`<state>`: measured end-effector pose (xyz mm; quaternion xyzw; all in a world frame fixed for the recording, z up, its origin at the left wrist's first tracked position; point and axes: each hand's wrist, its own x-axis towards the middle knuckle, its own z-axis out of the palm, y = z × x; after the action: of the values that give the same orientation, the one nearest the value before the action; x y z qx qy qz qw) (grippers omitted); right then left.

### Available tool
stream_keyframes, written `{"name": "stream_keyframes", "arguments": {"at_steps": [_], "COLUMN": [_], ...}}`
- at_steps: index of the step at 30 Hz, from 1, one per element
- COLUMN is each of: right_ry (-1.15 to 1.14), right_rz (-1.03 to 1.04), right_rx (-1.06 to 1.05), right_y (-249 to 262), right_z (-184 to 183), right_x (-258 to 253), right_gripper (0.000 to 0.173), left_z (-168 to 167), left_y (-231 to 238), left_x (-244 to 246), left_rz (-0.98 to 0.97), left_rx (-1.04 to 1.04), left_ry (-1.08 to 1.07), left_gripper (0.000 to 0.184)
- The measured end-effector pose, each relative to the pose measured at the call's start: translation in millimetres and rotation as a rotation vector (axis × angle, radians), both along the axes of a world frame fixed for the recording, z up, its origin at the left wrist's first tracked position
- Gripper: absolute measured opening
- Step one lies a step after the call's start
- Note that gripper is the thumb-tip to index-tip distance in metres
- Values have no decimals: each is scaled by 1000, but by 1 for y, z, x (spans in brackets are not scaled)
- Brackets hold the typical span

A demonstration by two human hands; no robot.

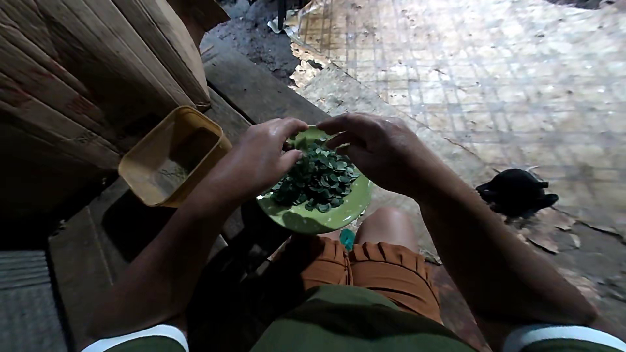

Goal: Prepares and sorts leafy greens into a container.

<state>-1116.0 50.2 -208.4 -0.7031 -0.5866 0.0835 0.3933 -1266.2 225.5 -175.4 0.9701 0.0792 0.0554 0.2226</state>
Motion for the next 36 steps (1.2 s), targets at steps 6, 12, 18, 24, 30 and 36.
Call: {"name": "stream_keyframes", "arguments": {"at_steps": [6,12,18,24,30,36], "right_ry": [-8,38,-3,96,401,493], "right_rz": [-73,-137,-180,-331,-407,-385], "right_rx": [108,-15,-42,120,210,312], "right_y": [-4,-20,-39,-42,-41,-43], "right_z": [-16,-32,-61,-84,-100,-106], "right_x": [4,8,9,4,-8,-8], "right_gripper": [23,28,32,35,36,34], "left_z": [0,-6,-26,-43,-53,-25], "left_y": [-2,9,7,-2,0,2], "left_x": [-2,-21,-39,-34,-31,-20], "left_rz": [-41,-37,81,96,5,1], "left_rx": [-1,75,241,247,178,62], "left_ry": [-12,5,408,430,231,41], "left_gripper": [39,33,37,19,9,16]}}
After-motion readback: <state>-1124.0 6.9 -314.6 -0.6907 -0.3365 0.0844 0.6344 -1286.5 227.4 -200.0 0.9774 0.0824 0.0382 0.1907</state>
